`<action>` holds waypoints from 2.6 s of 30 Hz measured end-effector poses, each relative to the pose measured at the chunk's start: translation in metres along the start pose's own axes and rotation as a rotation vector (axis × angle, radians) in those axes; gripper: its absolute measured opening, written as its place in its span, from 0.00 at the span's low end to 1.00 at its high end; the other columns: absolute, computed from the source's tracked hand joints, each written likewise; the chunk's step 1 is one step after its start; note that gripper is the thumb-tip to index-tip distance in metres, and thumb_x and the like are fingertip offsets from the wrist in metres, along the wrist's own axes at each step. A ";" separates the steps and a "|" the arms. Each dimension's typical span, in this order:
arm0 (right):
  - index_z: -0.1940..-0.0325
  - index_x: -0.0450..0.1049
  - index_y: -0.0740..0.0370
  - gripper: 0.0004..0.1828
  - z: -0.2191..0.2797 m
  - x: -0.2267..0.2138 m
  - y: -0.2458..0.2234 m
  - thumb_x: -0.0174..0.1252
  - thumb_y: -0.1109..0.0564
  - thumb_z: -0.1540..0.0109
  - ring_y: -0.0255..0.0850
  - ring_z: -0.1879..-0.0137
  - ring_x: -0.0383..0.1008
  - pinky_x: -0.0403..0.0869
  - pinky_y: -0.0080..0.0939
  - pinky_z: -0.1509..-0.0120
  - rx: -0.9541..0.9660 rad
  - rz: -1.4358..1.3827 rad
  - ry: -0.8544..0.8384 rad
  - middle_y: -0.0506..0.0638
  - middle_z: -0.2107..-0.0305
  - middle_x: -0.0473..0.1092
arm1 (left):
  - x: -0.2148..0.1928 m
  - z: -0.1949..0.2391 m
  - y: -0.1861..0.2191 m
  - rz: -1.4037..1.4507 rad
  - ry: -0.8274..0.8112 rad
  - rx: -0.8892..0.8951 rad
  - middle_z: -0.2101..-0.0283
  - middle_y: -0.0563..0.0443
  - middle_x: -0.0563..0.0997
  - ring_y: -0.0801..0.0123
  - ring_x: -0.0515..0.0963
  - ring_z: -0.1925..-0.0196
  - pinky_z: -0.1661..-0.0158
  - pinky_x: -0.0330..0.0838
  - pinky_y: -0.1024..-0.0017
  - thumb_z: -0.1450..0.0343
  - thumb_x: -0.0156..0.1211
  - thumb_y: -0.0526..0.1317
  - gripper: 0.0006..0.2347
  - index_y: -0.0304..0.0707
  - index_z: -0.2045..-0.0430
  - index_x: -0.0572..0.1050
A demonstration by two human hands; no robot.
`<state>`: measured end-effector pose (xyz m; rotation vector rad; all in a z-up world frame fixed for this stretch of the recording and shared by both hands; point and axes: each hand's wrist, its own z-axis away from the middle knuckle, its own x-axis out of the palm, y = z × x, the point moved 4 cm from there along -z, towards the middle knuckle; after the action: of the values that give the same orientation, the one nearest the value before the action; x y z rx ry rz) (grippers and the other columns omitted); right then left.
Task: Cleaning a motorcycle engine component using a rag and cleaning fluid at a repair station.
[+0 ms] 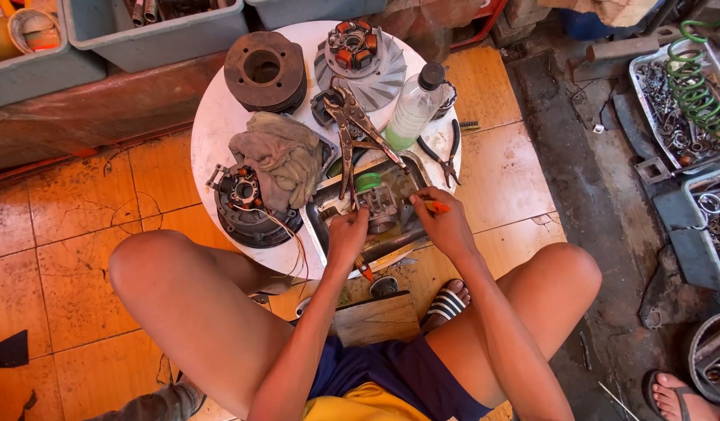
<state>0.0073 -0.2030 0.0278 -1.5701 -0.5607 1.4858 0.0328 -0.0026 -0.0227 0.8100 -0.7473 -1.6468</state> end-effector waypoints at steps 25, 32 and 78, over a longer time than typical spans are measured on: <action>0.59 0.79 0.59 0.08 0.061 0.004 -0.013 0.60 0.64 0.42 0.52 0.53 0.80 0.80 0.50 0.49 -0.652 0.167 0.054 0.53 0.50 0.71 | -0.027 0.029 0.069 -0.161 -0.041 -0.048 0.76 0.35 0.85 0.56 0.84 0.81 0.72 0.79 0.66 0.27 0.48 0.55 0.26 0.25 0.74 0.82; 0.57 0.77 0.66 0.09 0.102 0.057 -0.032 0.62 0.67 0.41 0.58 0.53 0.79 0.79 0.52 0.49 -1.183 0.253 -0.070 0.64 0.54 0.72 | -0.064 0.032 0.067 -0.344 0.005 -0.066 0.83 0.47 0.82 0.58 0.86 0.77 0.59 0.79 0.65 0.28 0.47 0.57 0.24 0.36 0.77 0.83; 0.33 0.68 0.59 0.22 -0.102 0.128 -0.113 0.56 0.50 0.29 0.48 0.41 0.76 0.77 0.53 0.36 0.097 -1.019 -0.050 0.62 0.44 0.71 | -0.099 -0.009 0.029 0.597 0.300 0.409 0.42 0.33 0.75 0.51 0.78 0.39 0.42 0.75 0.57 0.23 0.55 0.37 0.13 0.32 0.45 0.72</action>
<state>0.1555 -0.0704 0.0391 -0.9055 -1.0869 0.7425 0.0727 0.0876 0.0090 0.9746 -1.0064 -0.8284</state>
